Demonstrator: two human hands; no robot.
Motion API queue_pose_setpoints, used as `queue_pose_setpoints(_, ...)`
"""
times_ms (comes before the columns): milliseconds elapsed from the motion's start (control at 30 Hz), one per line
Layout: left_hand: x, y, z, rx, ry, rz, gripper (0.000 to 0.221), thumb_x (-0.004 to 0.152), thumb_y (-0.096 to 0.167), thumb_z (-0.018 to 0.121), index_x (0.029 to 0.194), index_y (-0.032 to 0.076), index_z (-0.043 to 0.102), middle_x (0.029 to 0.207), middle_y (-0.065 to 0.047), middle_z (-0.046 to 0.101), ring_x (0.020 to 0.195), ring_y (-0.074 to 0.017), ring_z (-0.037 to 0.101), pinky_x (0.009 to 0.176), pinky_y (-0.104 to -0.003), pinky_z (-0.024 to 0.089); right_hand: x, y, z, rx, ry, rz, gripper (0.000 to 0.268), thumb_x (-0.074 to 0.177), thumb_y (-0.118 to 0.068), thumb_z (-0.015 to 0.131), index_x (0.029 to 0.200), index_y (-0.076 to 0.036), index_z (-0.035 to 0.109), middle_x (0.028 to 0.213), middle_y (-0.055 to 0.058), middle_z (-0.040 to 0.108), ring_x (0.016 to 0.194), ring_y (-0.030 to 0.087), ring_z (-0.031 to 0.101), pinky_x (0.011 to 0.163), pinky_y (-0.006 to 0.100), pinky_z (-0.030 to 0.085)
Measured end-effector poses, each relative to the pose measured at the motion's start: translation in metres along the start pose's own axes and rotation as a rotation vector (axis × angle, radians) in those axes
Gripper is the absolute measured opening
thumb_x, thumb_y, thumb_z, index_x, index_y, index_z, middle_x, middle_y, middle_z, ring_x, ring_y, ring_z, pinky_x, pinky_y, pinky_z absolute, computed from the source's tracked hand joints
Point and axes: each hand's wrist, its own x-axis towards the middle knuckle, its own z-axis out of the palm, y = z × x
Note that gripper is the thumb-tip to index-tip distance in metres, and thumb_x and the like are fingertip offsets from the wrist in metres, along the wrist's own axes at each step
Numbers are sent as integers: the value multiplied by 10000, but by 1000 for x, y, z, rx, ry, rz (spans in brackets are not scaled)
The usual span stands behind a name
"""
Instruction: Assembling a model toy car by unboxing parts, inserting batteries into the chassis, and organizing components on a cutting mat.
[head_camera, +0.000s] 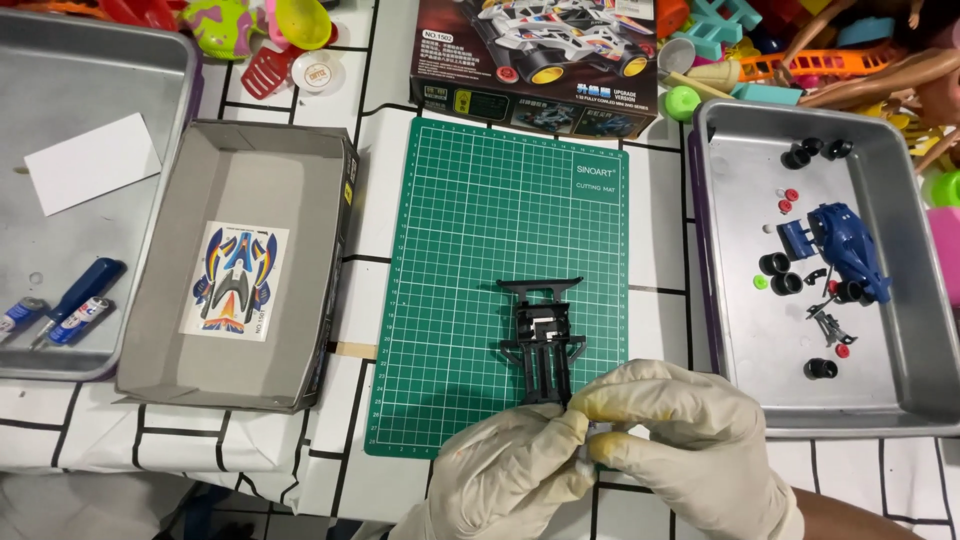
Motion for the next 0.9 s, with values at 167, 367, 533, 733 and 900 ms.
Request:
queue_pose_setpoints(167,2,1,-2,54,-71,-115,525,973,219,777,1410,34,553,1327,-128,719,1026,-240,824,903,-348,721,5,-3,-1,76,52,25,269,770,-41,826,1030,-8,761,978,215,798,735,266,810,645,352,742)
queue_pose_setpoints(367,0,2,6,45,-4,-163,348,968,185,741,1284,58,668,990,-106,761,804,-195,745,748,-285,669,0,4,2,12,37,-31,259,793,-28,810,1049,-24,772,1012,196,785,893,270,808,724,329,766)
queue_pose_setpoints(533,-14,-10,26,-456,112,-164,512,933,-162,710,1408,-62,547,1403,-285,551,1221,-359,655,1035,-313,624,-3,7,5,-87,41,-162,331,793,-73,826,1111,-26,746,1035,164,788,925,234,803,843,302,716)
queue_pose_setpoints(733,-31,-51,17,-326,-256,-38,516,1149,192,567,1599,115,326,1587,-270,407,1505,-449,397,1269,-552,399,-5,4,4,-38,58,-147,280,794,-33,816,1069,-47,765,1016,165,772,919,259,804,835,320,739)
queue_pose_setpoints(900,-26,-40,16,-224,-215,-44,463,1134,213,570,1544,96,386,1496,-246,486,1369,-402,489,1171,-505,468,-3,3,8,-69,45,-163,204,819,-57,789,1019,-45,754,954,171,760,847,242,793,768,314,734)
